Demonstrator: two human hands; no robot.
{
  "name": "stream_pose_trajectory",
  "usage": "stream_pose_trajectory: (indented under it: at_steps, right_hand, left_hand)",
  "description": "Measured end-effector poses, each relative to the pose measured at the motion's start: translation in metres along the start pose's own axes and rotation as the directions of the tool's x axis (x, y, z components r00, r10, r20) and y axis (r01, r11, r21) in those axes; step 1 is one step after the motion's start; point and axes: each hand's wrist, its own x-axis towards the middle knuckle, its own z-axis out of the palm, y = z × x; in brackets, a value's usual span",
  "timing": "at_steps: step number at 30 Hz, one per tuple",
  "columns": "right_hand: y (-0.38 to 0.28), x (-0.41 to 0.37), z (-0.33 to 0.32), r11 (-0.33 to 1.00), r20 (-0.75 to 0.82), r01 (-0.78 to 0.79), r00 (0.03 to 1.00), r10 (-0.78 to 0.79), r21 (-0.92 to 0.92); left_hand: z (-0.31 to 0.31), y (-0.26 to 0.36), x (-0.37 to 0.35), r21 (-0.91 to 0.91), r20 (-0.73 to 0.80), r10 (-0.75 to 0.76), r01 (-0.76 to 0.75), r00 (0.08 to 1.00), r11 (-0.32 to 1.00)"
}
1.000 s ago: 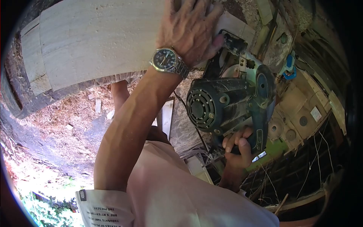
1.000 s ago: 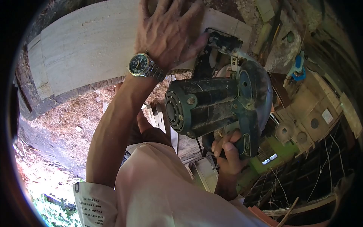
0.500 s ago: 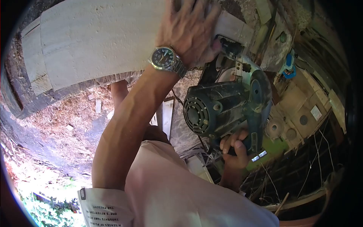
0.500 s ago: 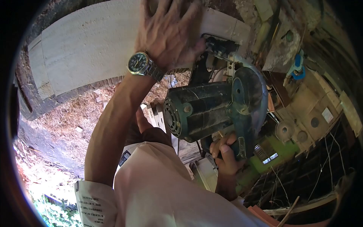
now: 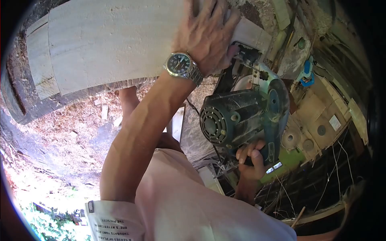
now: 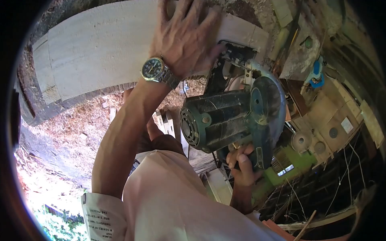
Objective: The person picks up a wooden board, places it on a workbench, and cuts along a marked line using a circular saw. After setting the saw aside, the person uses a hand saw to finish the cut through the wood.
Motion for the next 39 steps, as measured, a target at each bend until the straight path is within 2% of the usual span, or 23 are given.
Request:
stream_pose_trajectory:
  at_steps: [4,7,10,13,18,28,39]
  right_hand:
    - [-0.001,0.003,0.004,1.0,0.005,-0.001,1.0,0.001,-0.006]
    - [-0.004,0.002,0.007,1.0,-0.006,-0.01,1.0,0.01,-0.008]
    - [-0.004,0.004,0.008,1.0,0.002,-0.009,1.0,0.009,-0.012]
    - [-0.004,0.006,0.007,1.0,0.013,-0.011,1.0,0.011,0.007]
    - [-0.006,0.004,0.012,0.999,0.008,-0.024,1.0,0.024,0.036]
    - [-0.003,0.008,0.006,0.999,0.061,0.029,0.998,-0.031,0.038]
    - [-0.005,0.013,0.009,0.998,0.092,0.046,0.995,-0.05,0.043]
  left_hand:
    - [-0.001,0.0,0.0,-0.038,0.009,-0.006,0.006,1.0,0.999]
    - [0.006,0.0,-0.001,0.029,-0.013,-0.003,0.003,1.0,1.0]
    - [0.001,0.0,-0.001,-0.019,0.006,-0.012,0.012,1.0,1.0]
    - [0.006,0.0,-0.001,0.016,-0.029,-0.014,0.015,0.999,1.0]
    - [0.002,0.002,0.0,-0.001,0.0,-0.028,0.028,1.0,1.0]
    - [0.005,0.001,-0.002,-0.023,-0.059,-0.022,0.021,0.998,1.0]
    - [0.004,0.002,0.0,0.018,-0.023,-0.037,0.037,0.999,0.999]
